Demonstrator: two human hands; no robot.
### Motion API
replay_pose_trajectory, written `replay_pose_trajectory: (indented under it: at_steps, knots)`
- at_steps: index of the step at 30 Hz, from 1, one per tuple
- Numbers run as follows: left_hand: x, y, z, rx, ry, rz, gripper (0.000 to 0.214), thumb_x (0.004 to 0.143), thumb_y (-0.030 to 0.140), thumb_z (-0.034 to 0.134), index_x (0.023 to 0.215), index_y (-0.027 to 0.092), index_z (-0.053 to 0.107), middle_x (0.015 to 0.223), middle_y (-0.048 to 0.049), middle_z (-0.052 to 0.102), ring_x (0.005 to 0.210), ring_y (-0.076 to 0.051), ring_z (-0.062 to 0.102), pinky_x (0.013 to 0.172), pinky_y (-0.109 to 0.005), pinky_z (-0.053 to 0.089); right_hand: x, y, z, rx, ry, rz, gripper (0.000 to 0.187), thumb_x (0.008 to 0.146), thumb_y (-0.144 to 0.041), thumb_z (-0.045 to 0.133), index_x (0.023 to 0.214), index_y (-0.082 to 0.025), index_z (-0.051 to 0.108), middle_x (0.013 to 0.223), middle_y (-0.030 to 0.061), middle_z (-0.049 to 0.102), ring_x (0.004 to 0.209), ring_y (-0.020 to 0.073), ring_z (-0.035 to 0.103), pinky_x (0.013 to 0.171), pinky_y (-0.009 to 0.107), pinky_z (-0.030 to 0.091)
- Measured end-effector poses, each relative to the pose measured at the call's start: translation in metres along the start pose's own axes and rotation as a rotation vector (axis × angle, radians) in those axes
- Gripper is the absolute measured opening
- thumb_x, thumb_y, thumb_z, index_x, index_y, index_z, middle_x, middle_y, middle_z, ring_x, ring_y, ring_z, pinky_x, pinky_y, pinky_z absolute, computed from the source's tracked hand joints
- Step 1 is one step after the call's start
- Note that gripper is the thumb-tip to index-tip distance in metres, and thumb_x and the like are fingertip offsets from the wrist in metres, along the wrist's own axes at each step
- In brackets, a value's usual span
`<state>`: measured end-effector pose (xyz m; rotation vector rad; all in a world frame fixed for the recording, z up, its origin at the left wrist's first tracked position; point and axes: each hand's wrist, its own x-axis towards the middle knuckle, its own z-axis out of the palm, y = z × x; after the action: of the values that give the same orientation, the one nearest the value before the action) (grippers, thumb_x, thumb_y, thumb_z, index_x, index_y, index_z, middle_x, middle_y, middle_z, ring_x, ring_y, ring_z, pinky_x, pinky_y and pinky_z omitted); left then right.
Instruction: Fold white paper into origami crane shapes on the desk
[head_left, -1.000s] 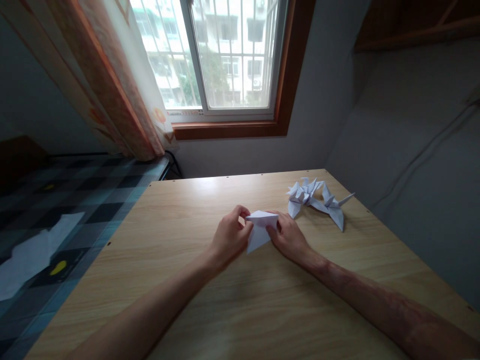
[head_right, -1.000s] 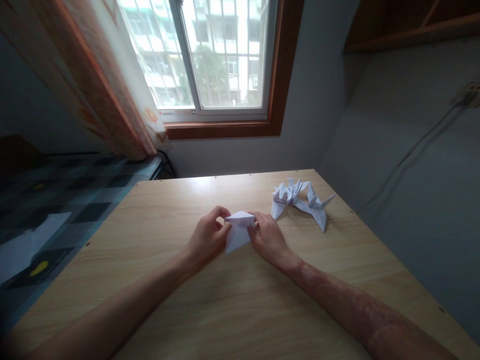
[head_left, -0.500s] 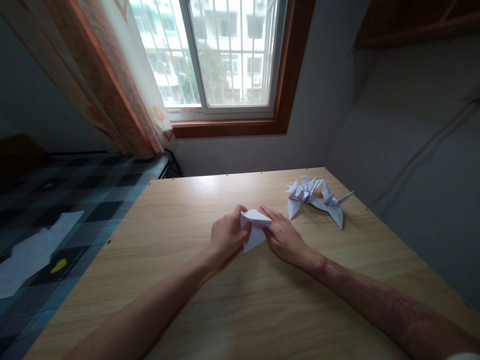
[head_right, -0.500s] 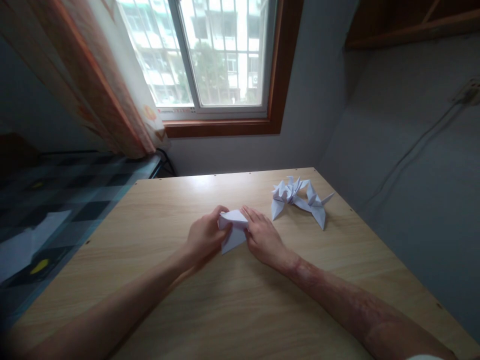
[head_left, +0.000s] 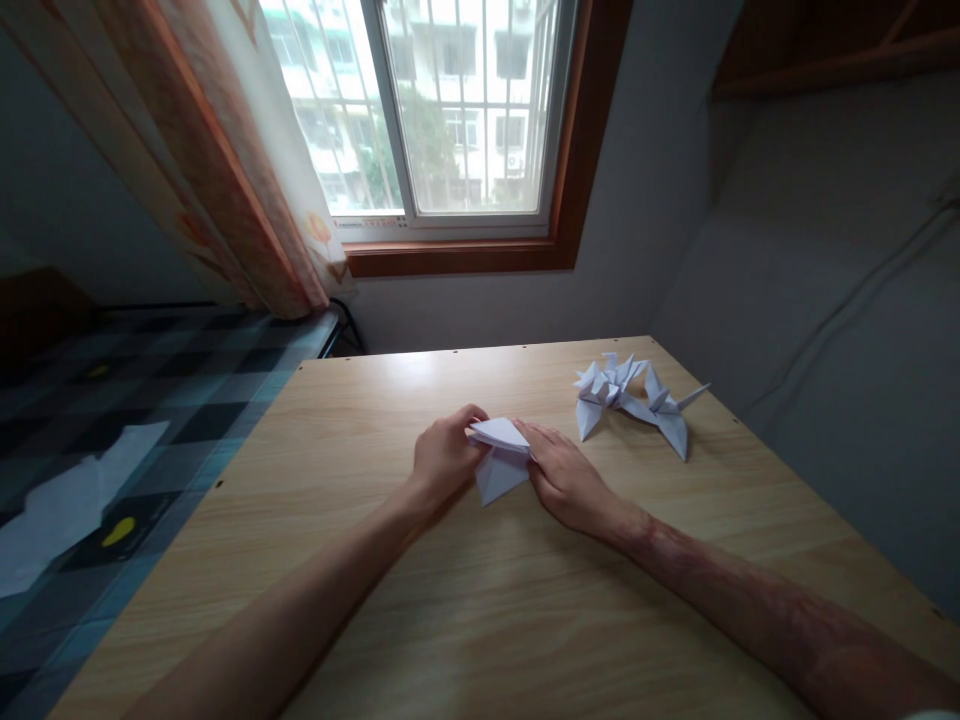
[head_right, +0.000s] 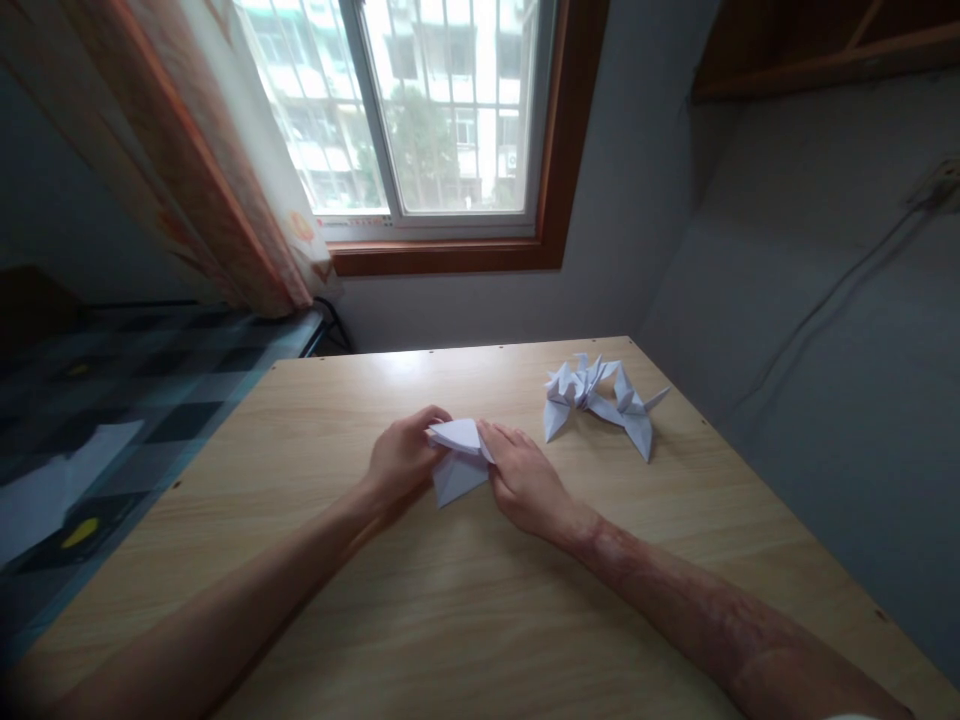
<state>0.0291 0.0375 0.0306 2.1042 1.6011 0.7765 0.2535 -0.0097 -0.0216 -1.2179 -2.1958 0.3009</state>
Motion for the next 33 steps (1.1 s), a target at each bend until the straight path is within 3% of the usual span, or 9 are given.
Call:
replay_pose_trajectory:
  at_steps: [6,12,16,19,23,28,33]
  knots:
    - [0.002,-0.008,0.01,-0.328,-0.089,0.038,0.024,0.074,0.015,0.07,0.095,0.019,0.081,0.089,-0.0053,0.083,0.081,-0.022,0.074,0.069,-0.026,0.049,-0.002,-0.002,-0.002,-0.024,-0.011,-0.012,0.085,0.084,-0.005,0.049,0.168,-0.011,0.041,0.168,0.0184,0.05,0.154,0.0326,0.047,0.131,0.056,0.037]
    - [-0.006,-0.006,0.018,-0.46,-0.025,0.024,0.022,0.074,0.018,0.071,0.094,0.018,0.08,0.09,-0.0067,0.082,0.08,-0.023,0.074,0.069,-0.028,0.052,-0.004,-0.002,0.001,-0.023,-0.027,-0.088,0.092,0.079,0.001,0.046,0.171,-0.005,0.034,0.173,0.0224,0.042,0.161,0.0326,0.041,0.132,0.056,0.036]
    - [-0.01,-0.002,0.025,-0.612,0.037,0.02,0.018,0.077,0.023,0.075,0.094,0.018,0.079,0.093,-0.0068,0.082,0.082,-0.023,0.073,0.072,-0.03,0.054,-0.003,-0.001,0.001,0.058,-0.01,-0.082,0.103,0.077,0.004,0.045,0.176,-0.013,0.024,0.178,0.0198,0.032,0.165,0.0332,0.033,0.132,0.058,0.037]
    - [-0.009,-0.001,0.03,-0.819,0.04,-0.047,0.021,0.078,0.03,0.079,0.094,0.017,0.075,0.09,-0.0056,0.079,0.079,-0.021,0.071,0.071,-0.029,0.054,-0.002,-0.004,-0.002,0.134,0.021,-0.088,0.105,0.079,0.006,0.046,0.177,-0.023,0.022,0.173,0.0164,0.042,0.159,0.0335,0.043,0.129,0.058,0.04]
    - [-0.007,-0.002,0.035,-0.998,-0.035,-0.087,0.024,0.077,0.032,0.082,0.093,0.018,0.072,0.086,-0.0026,0.076,0.076,-0.018,0.068,0.07,-0.027,0.053,-0.004,-0.009,-0.007,0.265,0.058,-0.049,0.101,0.08,0.006,0.049,0.173,-0.032,0.034,0.156,0.013,0.053,0.138,0.0314,0.06,0.117,0.05,0.054]
    - [-0.009,-0.001,0.034,-0.977,-0.17,0.007,0.023,0.077,0.026,0.08,0.097,0.017,0.076,0.09,-0.0036,0.078,0.08,-0.019,0.07,0.073,-0.027,0.054,-0.006,-0.006,-0.011,0.379,0.197,0.015,0.073,0.092,-0.006,0.056,0.161,-0.031,0.054,0.134,0.0111,0.063,0.117,0.028,0.067,0.099,0.042,0.059]
    - [-0.012,0.002,0.032,-0.775,-0.078,-0.039,0.02,0.078,0.025,0.075,0.095,0.015,0.079,0.092,-0.0065,0.082,0.085,-0.023,0.074,0.073,-0.029,0.056,-0.003,-0.003,-0.008,0.411,0.307,0.141,0.062,0.093,-0.012,0.057,0.153,-0.026,0.061,0.126,0.009,0.073,0.101,0.0244,0.069,0.088,0.037,0.06]
